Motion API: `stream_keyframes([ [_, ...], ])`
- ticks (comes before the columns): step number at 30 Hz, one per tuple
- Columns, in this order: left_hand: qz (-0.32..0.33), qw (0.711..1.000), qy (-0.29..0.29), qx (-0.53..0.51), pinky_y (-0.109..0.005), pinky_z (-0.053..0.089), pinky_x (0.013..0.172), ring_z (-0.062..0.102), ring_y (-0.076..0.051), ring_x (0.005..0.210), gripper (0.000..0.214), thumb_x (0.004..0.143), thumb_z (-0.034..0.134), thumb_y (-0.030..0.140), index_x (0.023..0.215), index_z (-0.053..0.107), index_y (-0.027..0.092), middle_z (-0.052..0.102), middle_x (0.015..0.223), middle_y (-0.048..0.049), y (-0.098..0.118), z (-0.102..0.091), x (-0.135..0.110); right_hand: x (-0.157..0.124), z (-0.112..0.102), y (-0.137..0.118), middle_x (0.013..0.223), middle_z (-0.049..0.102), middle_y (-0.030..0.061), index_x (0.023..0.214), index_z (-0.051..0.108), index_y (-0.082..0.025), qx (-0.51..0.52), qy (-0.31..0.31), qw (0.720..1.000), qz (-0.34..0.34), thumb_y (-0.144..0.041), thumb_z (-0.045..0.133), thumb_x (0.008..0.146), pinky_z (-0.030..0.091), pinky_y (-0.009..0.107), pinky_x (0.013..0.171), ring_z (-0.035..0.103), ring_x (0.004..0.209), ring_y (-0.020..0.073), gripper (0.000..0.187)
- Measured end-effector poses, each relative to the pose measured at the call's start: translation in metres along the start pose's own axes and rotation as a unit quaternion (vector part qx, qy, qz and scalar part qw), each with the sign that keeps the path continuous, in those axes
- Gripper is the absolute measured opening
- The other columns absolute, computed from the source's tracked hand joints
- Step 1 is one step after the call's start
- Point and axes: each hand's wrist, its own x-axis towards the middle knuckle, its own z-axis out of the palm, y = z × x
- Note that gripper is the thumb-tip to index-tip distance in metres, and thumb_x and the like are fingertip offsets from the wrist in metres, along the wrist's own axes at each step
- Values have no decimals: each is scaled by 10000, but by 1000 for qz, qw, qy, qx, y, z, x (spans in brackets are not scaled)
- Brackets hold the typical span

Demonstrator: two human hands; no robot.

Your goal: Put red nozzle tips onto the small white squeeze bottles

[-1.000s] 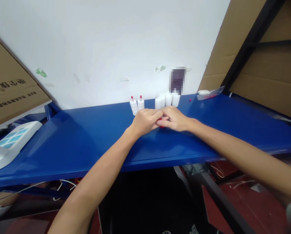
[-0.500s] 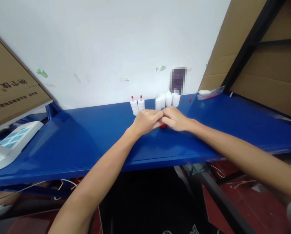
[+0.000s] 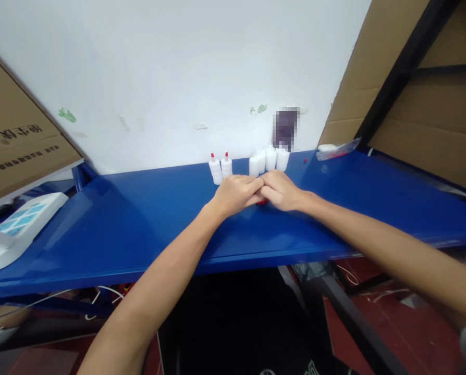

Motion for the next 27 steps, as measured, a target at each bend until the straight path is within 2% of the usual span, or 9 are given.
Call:
stream_keyframes([
  [5, 0, 1000, -10, 1, -284, 310, 532, 537, -138, 577, 334, 1062, 385, 329, 831, 575, 180, 614, 680, -16, -1, 0, -1, 1, 0, 5, 518, 428, 1, 549, 363, -223, 38, -13, 999, -21, -368, 413, 791, 236, 323, 567, 353, 524, 127, 286],
  [11, 11, 1000, 15, 4, -283, 300, 534, 531, -133, 576, 375, 1080, 353, 373, 811, 535, 184, 610, 695, -18, -3, 1, -2, 0, -1, 10, 553, 491, 0, 604, 456, -209, 63, -2, 997, -50, -460, 401, 905, 271, 308, 574, 425, 542, 132, 396],
  [15, 1, 1000, 11, -24, -275, 306, 545, 528, -133, 586, 374, 1079, 355, 386, 816, 528, 185, 615, 702, -19, -5, 1, -3, -1, -1, 14, 617, 556, 9, 708, 579, -179, 81, 3, 995, -60, -542, 410, 954, 301, 302, 596, 470, 581, 139, 469],
  [18, -51, 997, 6, -61, -267, 311, 562, 505, -124, 583, 384, 1077, 366, 388, 789, 521, 187, 602, 687, -11, -10, -2, -5, -2, -4, 14, 712, 614, 16, 897, 669, -161, 108, 11, 992, -70, -592, 413, 977, 340, 295, 640, 513, 646, 147, 508],
  [21, -149, 985, 19, -83, -272, 276, 557, 427, -110, 535, 430, 1060, 404, 416, 700, 473, 192, 541, 622, 8, -21, -10, -8, -2, -7, 13, 762, 637, 16, 1054, 685, -167, 108, 37, 992, -46, -594, 433, 984, 361, 298, 670, 538, 677, 158, 501],
  [24, -227, 968, 18, -108, -280, 256, 565, 382, -104, 517, 483, 1053, 386, 429, 634, 417, 191, 481, 572, 17, -36, -23, -12, -1, -7, 12, 778, 656, 17, 1081, 689, -180, 80, 57, 995, 5, -544, 448, 989, 365, 308, 674, 530, 635, 153, 447],
  [27, -269, 956, -39, -108, -293, 244, 574, 342, -105, 513, 510, 1044, 371, 422, 591, 383, 188, 427, 543, 19, -48, -34, -16, 2, -6, 12, 819, 660, 26, 1053, 678, -188, 59, 68, 995, 45, -403, 506, 943, 370, 318, 680, 515, 627, 154, 296],
])
